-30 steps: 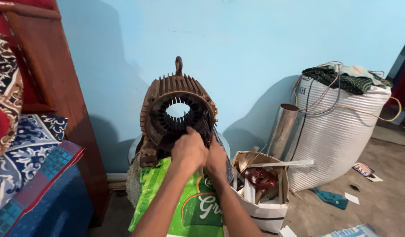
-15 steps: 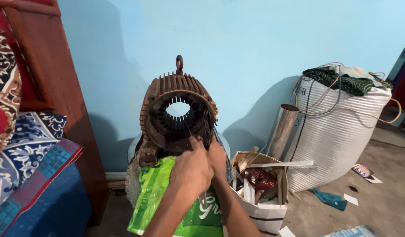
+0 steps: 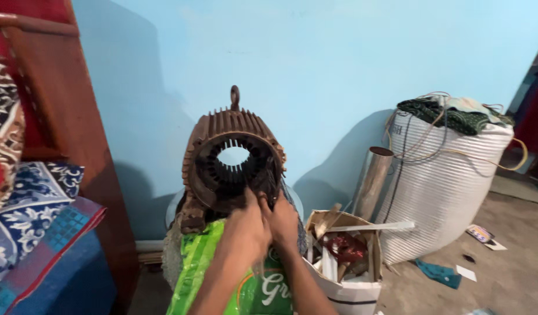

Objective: The person works on an electric motor stator resting on a sack on the floor, prying old copper windings out of the stator slots by hand and with a metal tool, pulling out wire bundles and setting them aside while steadying the stator with the other hand.

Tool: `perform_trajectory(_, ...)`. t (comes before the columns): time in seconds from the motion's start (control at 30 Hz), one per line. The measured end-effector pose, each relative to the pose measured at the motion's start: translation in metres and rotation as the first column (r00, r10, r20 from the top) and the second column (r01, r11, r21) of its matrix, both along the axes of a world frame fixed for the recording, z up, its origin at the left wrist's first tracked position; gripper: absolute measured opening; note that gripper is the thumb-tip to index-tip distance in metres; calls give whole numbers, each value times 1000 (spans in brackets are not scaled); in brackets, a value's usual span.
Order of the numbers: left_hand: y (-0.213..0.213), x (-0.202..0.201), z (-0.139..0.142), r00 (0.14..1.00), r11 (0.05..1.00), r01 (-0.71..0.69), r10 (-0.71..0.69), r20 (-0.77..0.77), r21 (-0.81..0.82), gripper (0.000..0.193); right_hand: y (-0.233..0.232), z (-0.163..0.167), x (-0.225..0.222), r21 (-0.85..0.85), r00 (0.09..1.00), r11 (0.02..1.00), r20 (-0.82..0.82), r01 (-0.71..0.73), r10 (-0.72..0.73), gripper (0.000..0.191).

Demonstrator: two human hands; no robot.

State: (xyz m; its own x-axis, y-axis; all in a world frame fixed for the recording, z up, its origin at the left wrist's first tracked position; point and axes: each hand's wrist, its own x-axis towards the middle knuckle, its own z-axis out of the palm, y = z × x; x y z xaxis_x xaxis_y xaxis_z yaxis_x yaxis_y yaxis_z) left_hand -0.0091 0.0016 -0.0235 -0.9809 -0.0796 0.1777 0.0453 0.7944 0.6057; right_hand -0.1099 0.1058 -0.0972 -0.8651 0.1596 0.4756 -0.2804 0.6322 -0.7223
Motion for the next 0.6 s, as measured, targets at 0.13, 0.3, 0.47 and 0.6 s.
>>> perform_trajectory(0.13, 4, -24, 16, 999, 1000, 18, -18, -48, -1, 80, 1, 5, 7, -14, 999, 1000, 49, 25, -25, 56)
perform_trajectory(0.3, -9, 31, 8, 987, 989, 86, -69, 143, -121, 85, -1, 11, 18, -84, 1000, 996, 26, 3, 0, 53)
perform_trajectory(0.47, -23, 13, 11, 989, 998, 65, -67, 133, 15, 82, -3, 17, 24, -77, 999, 997, 34, 25, -23, 54)
perform_trajectory(0.6, -11, -40, 19, 995, 996, 83, -84, 57, 33, 81, -2, 17, 24, -55, 1000, 998, -8, 2, -3, 52)
